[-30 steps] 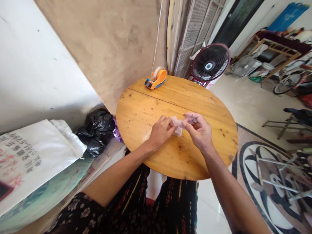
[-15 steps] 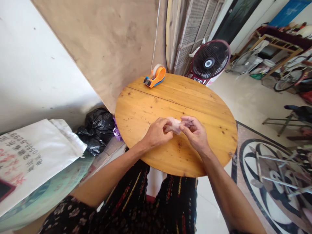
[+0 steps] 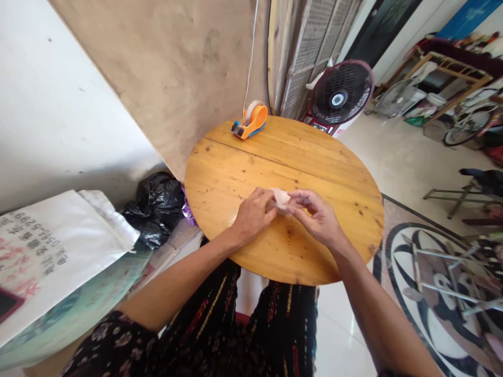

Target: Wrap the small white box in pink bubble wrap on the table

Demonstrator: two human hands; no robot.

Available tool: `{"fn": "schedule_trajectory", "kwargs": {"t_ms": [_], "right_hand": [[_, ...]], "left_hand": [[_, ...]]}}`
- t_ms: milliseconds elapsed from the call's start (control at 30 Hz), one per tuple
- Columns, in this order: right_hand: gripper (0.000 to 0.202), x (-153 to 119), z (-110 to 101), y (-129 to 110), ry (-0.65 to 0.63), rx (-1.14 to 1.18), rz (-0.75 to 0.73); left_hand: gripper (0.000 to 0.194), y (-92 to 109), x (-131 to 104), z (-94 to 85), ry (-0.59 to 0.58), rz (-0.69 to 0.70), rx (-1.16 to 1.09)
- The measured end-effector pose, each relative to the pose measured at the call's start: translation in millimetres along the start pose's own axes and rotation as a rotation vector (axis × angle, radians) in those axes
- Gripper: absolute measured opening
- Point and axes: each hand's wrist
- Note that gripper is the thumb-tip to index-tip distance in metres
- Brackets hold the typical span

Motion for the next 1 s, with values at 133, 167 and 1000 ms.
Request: {"fn": "schedule_trajectory", "kwargs": {"t_ms": [133,167,1000], "right_hand": [[0.023,-10,5,-2,0.046,-0.221,-0.263],[0.024,-12,6,-2,0.054,-0.253,-0.325],[0.045,-30,-21,10,0.029,-0.556,-0.492]], "left_hand": [[0.012,-2,-2,1.4,-0.01,-0.001,-0.038],[0.014,-2,-3,1.3,-0.011,-0.001,-0.049],[0.021,-26,16,-4.4,0.089,0.789,-0.062]]}}
Point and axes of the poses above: each hand's wrist, its own x-axis towards the middle knuckle, its own z-axis out of the palm, y = z × x, and after that the axes turned 15 degrees about y, right-handed
